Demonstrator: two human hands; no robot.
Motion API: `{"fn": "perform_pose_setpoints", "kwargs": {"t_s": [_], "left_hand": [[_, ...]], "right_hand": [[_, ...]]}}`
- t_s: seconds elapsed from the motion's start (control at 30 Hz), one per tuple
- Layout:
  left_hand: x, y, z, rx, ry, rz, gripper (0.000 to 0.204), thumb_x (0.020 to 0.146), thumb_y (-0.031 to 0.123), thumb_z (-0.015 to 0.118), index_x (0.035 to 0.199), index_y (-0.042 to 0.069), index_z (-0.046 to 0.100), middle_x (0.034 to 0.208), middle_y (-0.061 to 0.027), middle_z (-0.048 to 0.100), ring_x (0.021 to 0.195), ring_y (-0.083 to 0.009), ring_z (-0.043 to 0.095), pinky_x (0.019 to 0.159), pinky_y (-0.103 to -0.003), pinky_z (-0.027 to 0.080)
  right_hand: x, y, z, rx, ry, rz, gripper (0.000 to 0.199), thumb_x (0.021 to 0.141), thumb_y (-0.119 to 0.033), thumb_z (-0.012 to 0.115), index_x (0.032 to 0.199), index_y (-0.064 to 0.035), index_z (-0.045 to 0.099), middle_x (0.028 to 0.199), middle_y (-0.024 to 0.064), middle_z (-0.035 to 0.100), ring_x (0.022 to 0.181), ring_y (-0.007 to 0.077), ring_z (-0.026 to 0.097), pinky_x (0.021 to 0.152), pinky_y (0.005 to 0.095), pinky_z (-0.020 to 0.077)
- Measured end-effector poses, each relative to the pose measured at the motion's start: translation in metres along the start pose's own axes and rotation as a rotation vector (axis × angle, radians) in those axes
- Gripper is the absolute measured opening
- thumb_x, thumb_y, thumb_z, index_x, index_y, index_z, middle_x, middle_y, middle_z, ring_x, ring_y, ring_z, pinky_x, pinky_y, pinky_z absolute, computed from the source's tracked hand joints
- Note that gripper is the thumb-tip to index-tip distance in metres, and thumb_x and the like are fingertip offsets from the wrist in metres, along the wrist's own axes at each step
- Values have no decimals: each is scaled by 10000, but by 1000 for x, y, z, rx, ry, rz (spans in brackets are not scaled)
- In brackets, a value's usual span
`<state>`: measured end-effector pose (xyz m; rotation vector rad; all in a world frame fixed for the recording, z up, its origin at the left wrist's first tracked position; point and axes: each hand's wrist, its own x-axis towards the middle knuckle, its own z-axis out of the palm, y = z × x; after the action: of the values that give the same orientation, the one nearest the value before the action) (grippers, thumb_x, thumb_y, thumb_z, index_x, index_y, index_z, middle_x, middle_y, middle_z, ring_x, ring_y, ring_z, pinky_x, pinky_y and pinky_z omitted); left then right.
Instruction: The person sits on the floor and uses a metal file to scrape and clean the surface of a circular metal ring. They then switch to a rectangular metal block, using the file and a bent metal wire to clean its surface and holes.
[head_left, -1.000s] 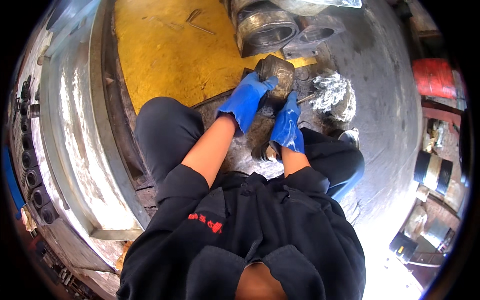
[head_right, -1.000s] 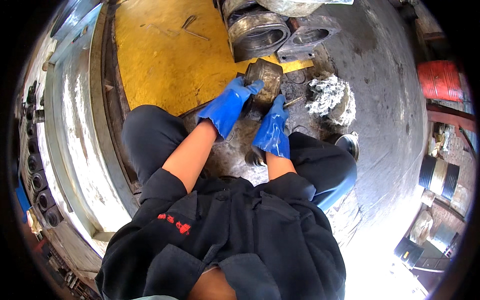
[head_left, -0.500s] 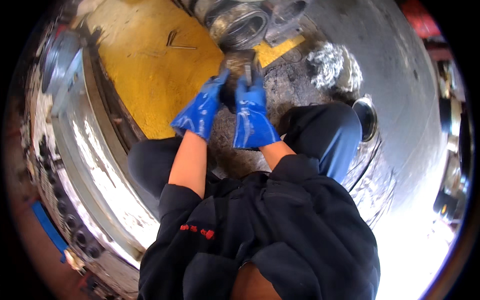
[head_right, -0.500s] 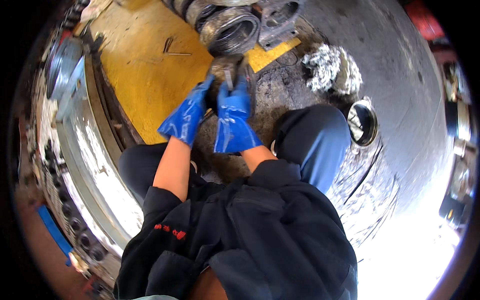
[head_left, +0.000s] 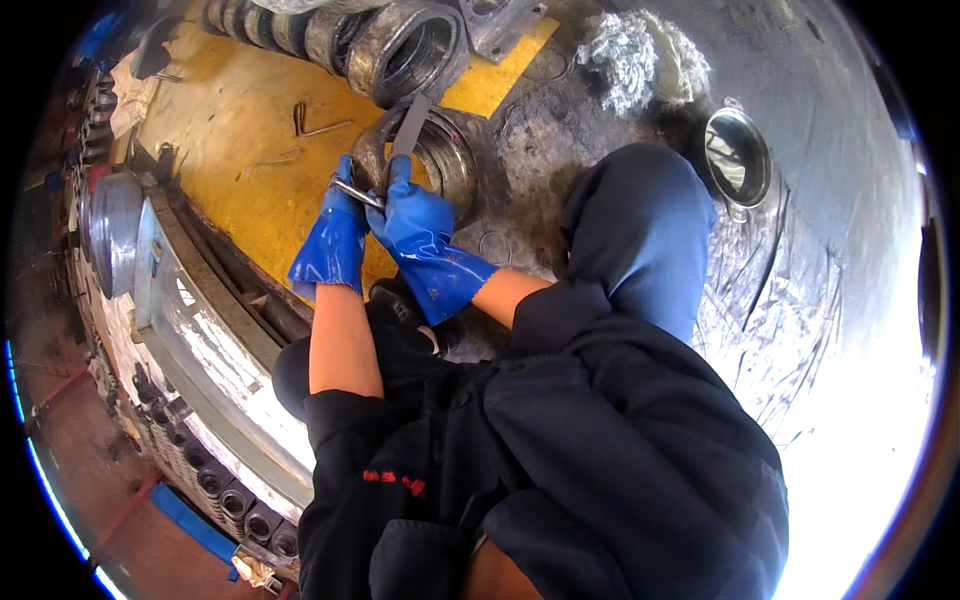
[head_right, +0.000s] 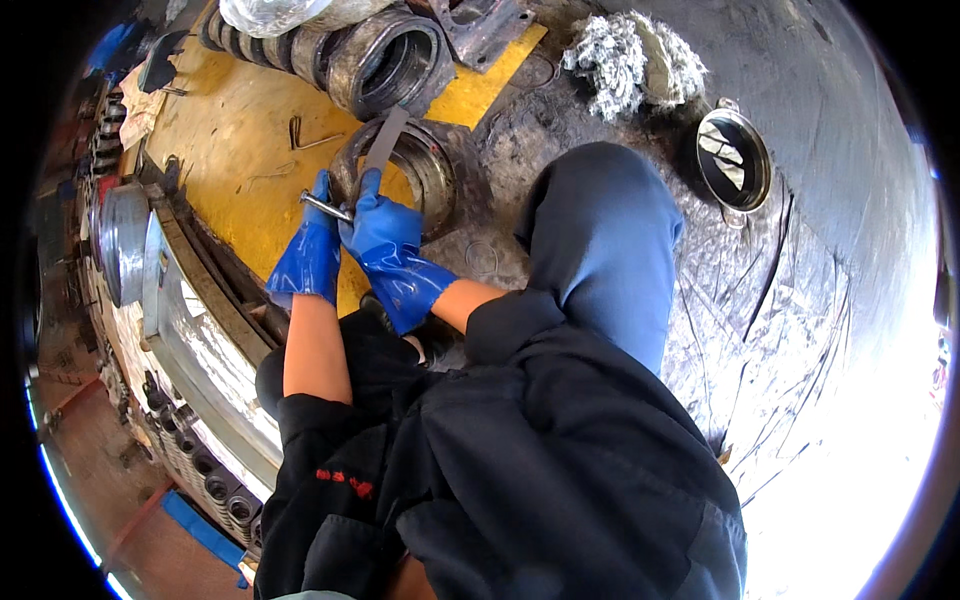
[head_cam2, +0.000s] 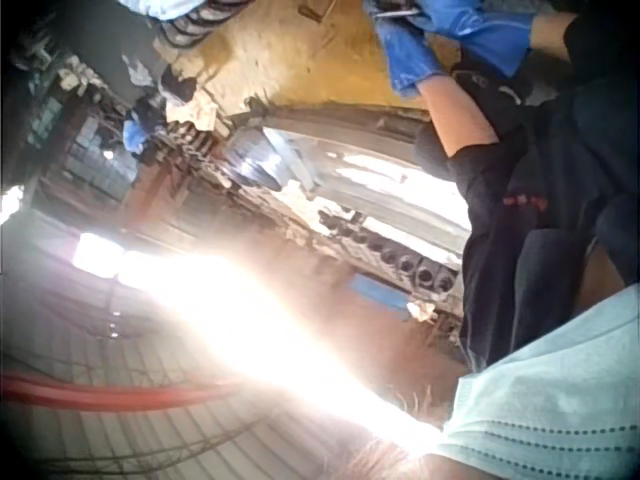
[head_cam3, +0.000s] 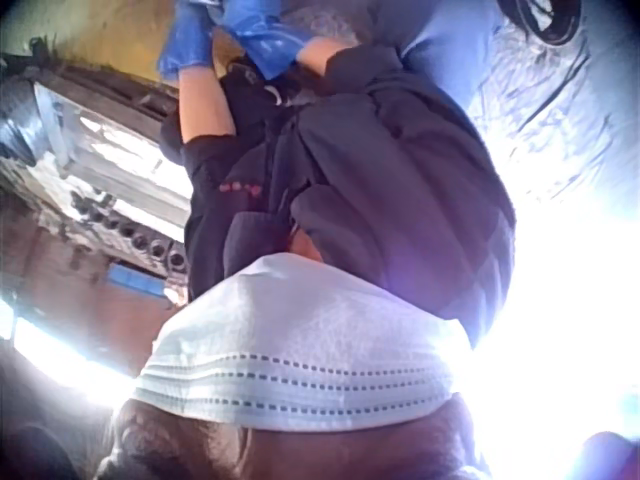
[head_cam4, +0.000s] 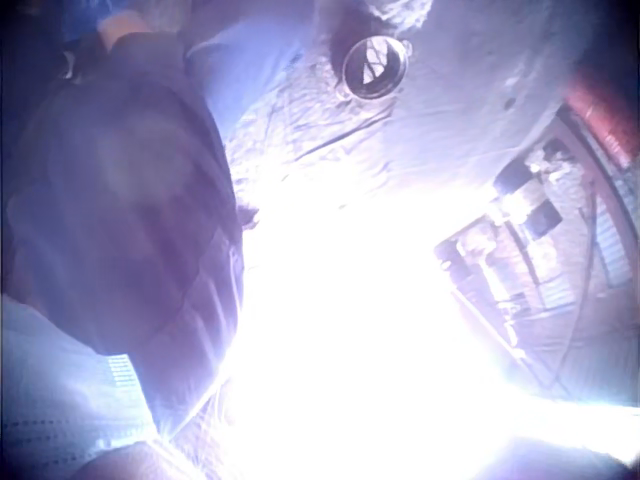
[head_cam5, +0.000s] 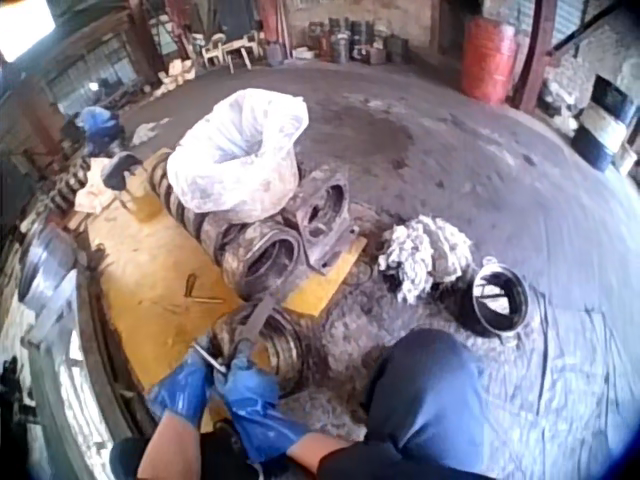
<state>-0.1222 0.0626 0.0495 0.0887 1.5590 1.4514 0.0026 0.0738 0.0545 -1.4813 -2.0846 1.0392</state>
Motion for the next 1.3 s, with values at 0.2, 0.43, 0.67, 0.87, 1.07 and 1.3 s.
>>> {"fn": "perform_pose_setpoints", "kwargs": {"t_s": [0.2, 0.43, 0.67, 0.87, 1.07, 1.3], "left_hand": [[-6, -5, -14, 88, -50, 75, 525, 1013, 464, 541, 1351, 63, 573, 1251, -132, 651, 1007, -251, 657, 850, -369, 559], [46, -29, -67, -41, -122, -57, 533, 1038, 492, 449, 1333, 68, 577, 1191, -145, 678, 1009, -287, 678, 905, -385, 554], [78, -34, -75, -87, 7, -158, 606, 984, 623, 437, 1228, 102, 627, 1063, -164, 692, 892, -315, 669, 794, -442, 569], [87, -47, -107, -143, 156, -198, 640, 920, 710, 457, 1100, 127, 651, 757, -139, 632, 595, -256, 553, 510, -418, 465], [62, -63, -116, -185, 312, -168, 508, 1010, 584, 397, 1222, 195, 645, 983, -142, 690, 758, -305, 621, 670, -480, 543], [45, -88, -127, -193, 354, -52, 637, 1001, 654, 314, 1339, 178, 571, 1148, -155, 687, 977, -356, 624, 834, -578, 482]], "right_hand": [[-3, 2, 20, 13, 34, 4, 819, 829, -403, 680, 1444, 36, 364, 750, 180, 684, 598, 364, 669, 544, 487, 518], [-7, 8, 39, -8, 22, -183, 954, 763, -410, 715, 1450, 126, 327, 724, 168, 666, 551, 318, 652, 494, 480, 491], [-8, 6, 18, -31, -25, -188, 813, 813, -397, 695, 1419, 63, 407, 741, 158, 687, 607, 341, 673, 539, 468, 521], [17, 19, -46, 423, -94, -3, 460, 884, -347, 646, 1263, -91, 601, 925, 188, 724, 811, 390, 711, 729, 470, 567], [6, 32, -138, 902, -158, -19, 351, 988, -199, 616, 1287, -17, 592, 1042, 89, 729, 893, 144, 676, 810, 290, 543], [-27, 78, -178, 796, -229, 239, 267, 962, -171, 634, 1186, -40, 693, 1053, 156, 733, 795, 248, 721, 773, 359, 588]]}}
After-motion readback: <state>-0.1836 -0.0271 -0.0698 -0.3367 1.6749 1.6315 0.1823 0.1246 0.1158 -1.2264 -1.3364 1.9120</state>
